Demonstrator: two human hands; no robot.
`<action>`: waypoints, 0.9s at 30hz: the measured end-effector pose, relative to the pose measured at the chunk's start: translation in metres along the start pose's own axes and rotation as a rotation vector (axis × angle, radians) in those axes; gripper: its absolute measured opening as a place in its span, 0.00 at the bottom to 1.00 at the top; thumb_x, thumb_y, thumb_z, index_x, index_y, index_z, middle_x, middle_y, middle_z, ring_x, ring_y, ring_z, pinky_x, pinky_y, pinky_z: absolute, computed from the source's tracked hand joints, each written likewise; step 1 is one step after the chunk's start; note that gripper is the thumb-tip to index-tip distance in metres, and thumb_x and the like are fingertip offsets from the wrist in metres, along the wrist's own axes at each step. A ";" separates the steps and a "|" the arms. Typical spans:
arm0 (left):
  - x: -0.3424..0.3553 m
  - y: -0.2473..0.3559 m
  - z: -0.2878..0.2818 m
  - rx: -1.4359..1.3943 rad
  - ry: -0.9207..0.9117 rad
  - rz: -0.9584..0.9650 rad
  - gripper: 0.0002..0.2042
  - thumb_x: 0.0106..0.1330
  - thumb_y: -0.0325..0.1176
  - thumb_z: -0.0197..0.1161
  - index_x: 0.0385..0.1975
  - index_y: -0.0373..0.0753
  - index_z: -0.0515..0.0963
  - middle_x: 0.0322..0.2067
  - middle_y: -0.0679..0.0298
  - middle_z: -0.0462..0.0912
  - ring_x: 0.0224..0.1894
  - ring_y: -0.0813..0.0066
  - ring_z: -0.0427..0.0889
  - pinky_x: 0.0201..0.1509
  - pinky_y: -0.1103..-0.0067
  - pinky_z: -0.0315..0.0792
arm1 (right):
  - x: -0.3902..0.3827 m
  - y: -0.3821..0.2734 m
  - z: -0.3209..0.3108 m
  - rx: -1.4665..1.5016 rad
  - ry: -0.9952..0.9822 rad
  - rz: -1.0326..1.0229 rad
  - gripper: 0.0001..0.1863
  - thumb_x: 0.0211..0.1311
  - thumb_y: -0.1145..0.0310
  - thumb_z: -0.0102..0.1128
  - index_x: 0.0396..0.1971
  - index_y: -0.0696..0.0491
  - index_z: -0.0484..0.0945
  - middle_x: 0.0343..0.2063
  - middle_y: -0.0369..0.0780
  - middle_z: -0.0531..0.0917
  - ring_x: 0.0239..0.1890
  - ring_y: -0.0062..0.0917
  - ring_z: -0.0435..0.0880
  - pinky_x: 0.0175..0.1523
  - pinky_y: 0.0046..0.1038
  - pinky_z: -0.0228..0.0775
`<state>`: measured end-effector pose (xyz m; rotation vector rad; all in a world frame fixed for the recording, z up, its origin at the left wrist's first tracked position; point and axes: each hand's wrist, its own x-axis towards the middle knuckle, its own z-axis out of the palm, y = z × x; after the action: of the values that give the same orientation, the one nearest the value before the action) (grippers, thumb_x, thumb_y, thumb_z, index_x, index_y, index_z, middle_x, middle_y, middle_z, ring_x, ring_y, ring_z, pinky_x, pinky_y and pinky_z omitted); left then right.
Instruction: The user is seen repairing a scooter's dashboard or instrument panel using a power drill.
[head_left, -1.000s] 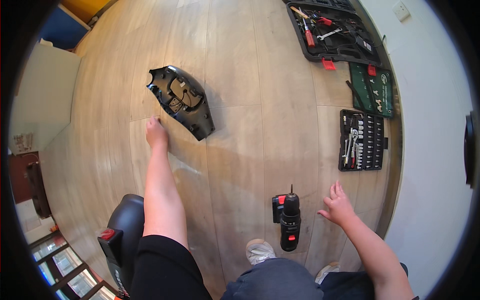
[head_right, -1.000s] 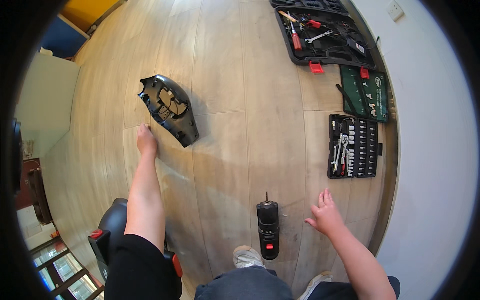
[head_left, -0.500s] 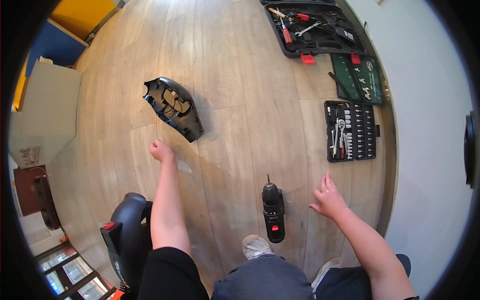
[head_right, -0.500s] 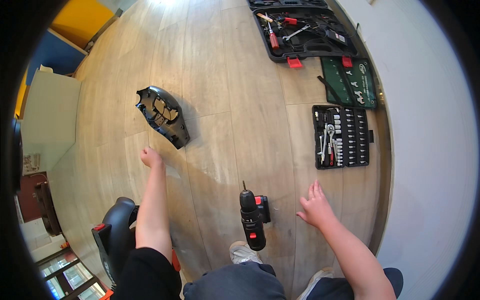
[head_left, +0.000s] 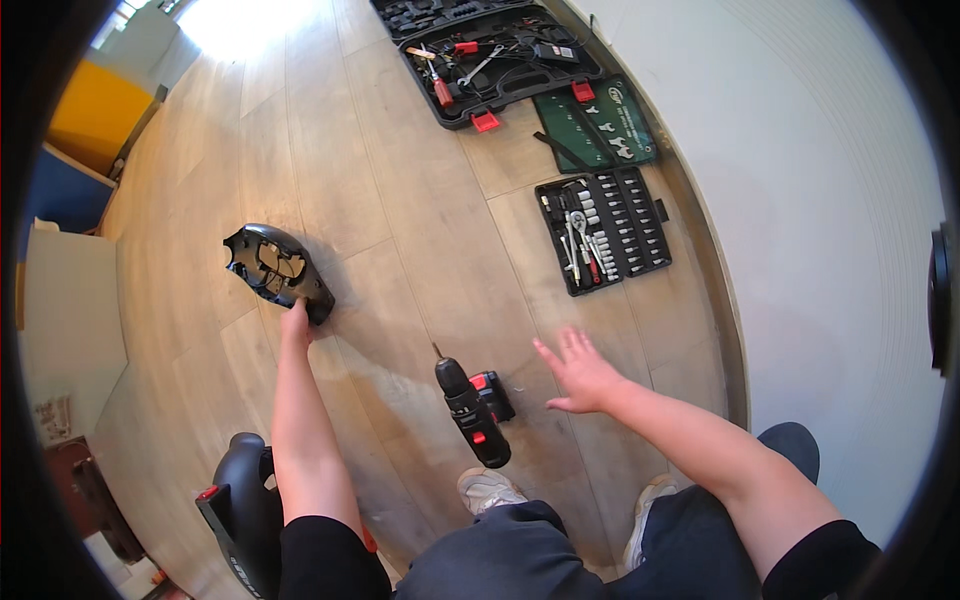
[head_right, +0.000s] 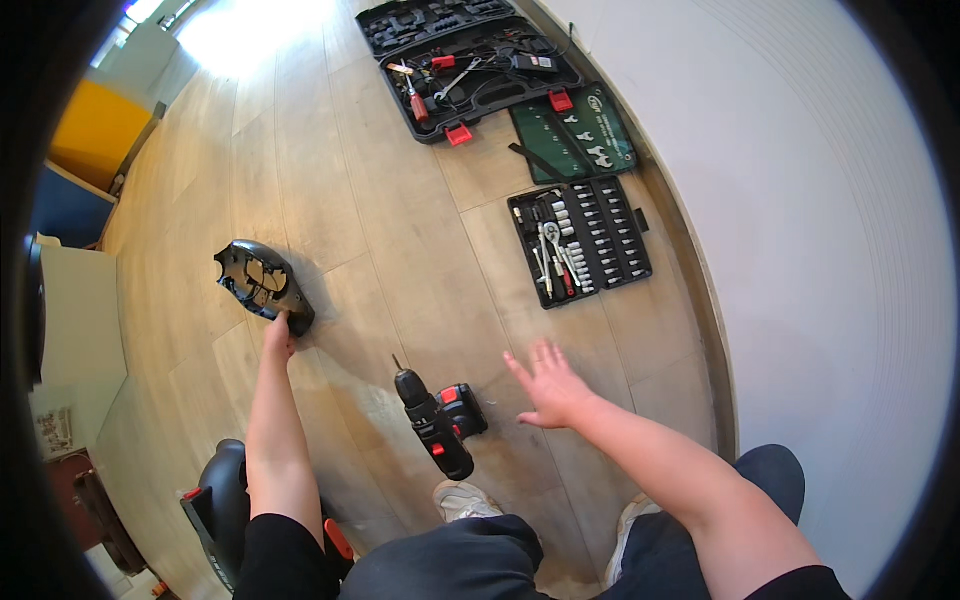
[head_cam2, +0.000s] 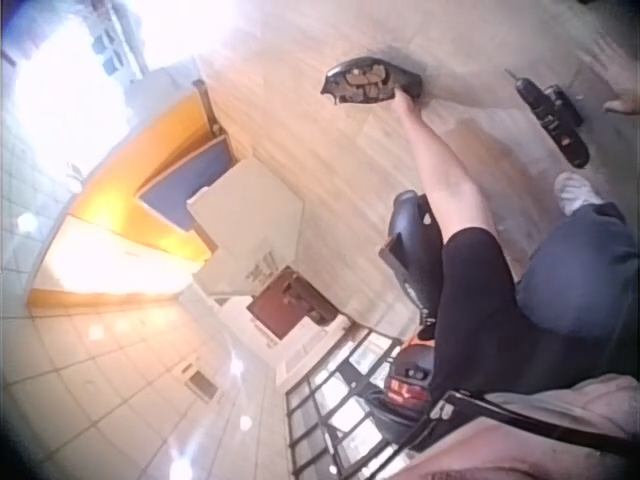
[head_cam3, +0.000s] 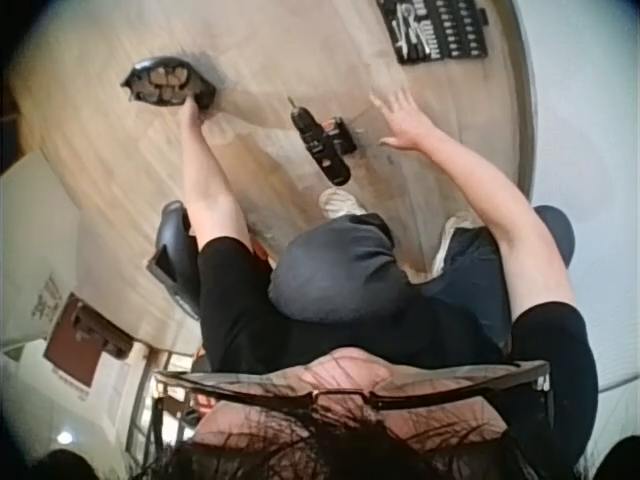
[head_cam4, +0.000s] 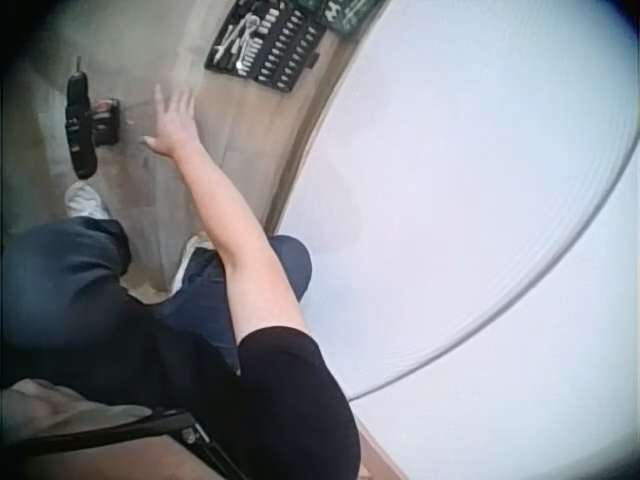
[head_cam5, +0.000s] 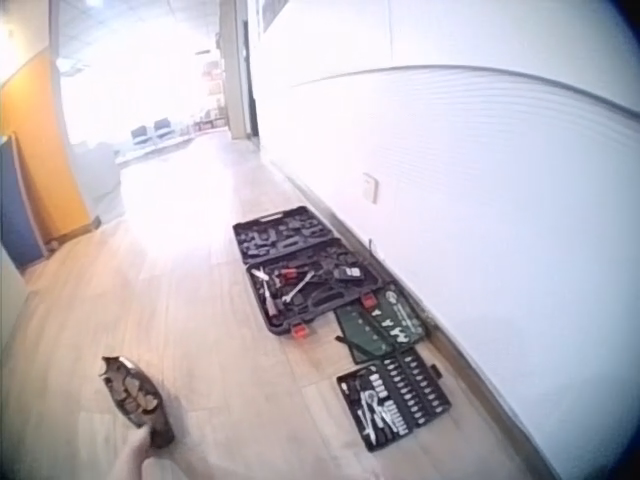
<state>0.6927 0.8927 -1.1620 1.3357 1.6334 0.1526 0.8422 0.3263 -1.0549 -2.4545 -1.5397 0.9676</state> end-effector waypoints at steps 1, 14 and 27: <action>0.016 -0.012 -0.028 -0.040 0.141 0.094 0.21 0.65 0.51 0.64 0.21 0.38 0.73 0.15 0.68 0.69 0.12 0.73 0.65 0.15 0.71 0.56 | 0.007 -0.016 0.002 0.113 0.064 -0.105 0.58 0.54 0.49 0.75 0.77 0.50 0.48 0.72 0.63 0.58 0.77 0.61 0.50 0.79 0.55 0.43; -0.269 -0.076 -0.003 -0.498 0.172 0.092 0.11 0.65 0.37 0.62 0.28 0.34 0.80 0.28 0.67 0.81 0.30 0.77 0.78 0.33 0.78 0.72 | 0.070 -0.106 0.091 0.723 0.438 -0.321 0.54 0.43 0.77 0.69 0.77 0.45 0.58 0.51 0.36 0.78 0.56 0.35 0.76 0.71 0.44 0.59; -0.531 -0.154 -0.074 -0.542 -0.008 0.169 0.08 0.68 0.32 0.61 0.36 0.34 0.82 0.32 0.65 0.84 0.33 0.76 0.83 0.39 0.79 0.77 | -0.107 -0.004 0.054 1.120 0.010 0.073 0.27 0.51 0.74 0.71 0.52 0.58 0.73 0.34 0.38 0.83 0.36 0.24 0.82 0.46 0.32 0.77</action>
<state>0.4878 0.4412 -0.9067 1.0433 1.3390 0.6426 0.7781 0.2248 -1.0469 -1.6673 -0.5681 1.3151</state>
